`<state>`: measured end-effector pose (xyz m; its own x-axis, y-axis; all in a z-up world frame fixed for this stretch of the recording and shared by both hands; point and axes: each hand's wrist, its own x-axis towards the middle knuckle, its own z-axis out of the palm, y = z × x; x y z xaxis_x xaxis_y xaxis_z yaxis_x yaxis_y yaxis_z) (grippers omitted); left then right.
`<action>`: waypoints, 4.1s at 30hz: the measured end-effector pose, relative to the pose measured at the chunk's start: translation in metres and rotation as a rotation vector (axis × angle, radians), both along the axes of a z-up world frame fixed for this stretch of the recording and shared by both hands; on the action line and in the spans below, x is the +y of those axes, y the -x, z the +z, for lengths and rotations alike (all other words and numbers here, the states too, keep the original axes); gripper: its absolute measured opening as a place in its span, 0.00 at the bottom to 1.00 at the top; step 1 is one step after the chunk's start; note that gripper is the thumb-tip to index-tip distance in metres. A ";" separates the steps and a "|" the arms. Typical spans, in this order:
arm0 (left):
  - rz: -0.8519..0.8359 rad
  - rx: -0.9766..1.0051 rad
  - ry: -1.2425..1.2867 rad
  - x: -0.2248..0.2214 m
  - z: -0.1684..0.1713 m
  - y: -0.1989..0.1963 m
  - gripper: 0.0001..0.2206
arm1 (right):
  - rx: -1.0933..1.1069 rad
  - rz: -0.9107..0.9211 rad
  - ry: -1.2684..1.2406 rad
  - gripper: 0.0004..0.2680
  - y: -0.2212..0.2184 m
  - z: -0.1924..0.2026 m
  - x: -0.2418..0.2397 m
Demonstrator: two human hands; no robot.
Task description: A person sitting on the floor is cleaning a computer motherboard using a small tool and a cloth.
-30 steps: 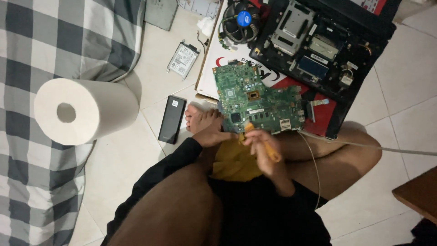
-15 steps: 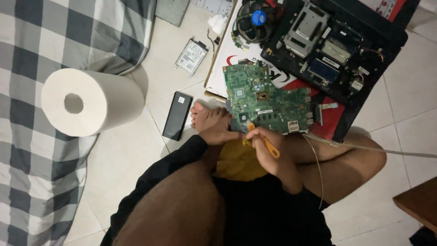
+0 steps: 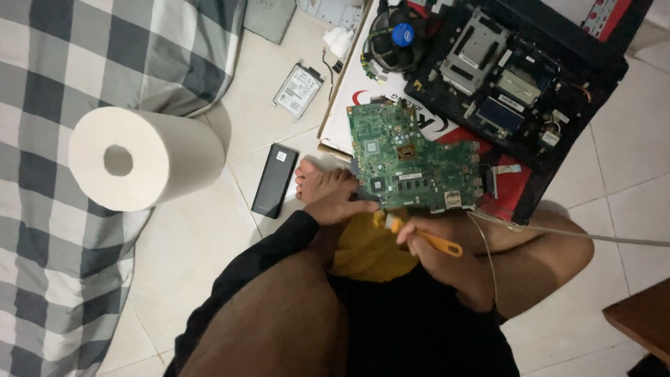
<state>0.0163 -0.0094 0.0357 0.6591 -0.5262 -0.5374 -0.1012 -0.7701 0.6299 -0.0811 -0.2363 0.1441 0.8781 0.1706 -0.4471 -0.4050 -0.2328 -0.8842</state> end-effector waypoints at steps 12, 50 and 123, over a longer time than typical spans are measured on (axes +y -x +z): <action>-0.044 0.056 0.073 0.005 0.054 -0.025 0.38 | 0.359 0.068 0.007 0.16 0.003 -0.024 0.003; 0.080 -0.135 0.026 -0.017 0.014 0.003 0.38 | 0.150 -0.066 -0.029 0.17 0.013 -0.063 -0.007; 0.017 -0.360 0.320 0.009 0.142 -0.052 0.30 | 0.278 -1.116 -0.881 0.09 0.060 -0.069 0.040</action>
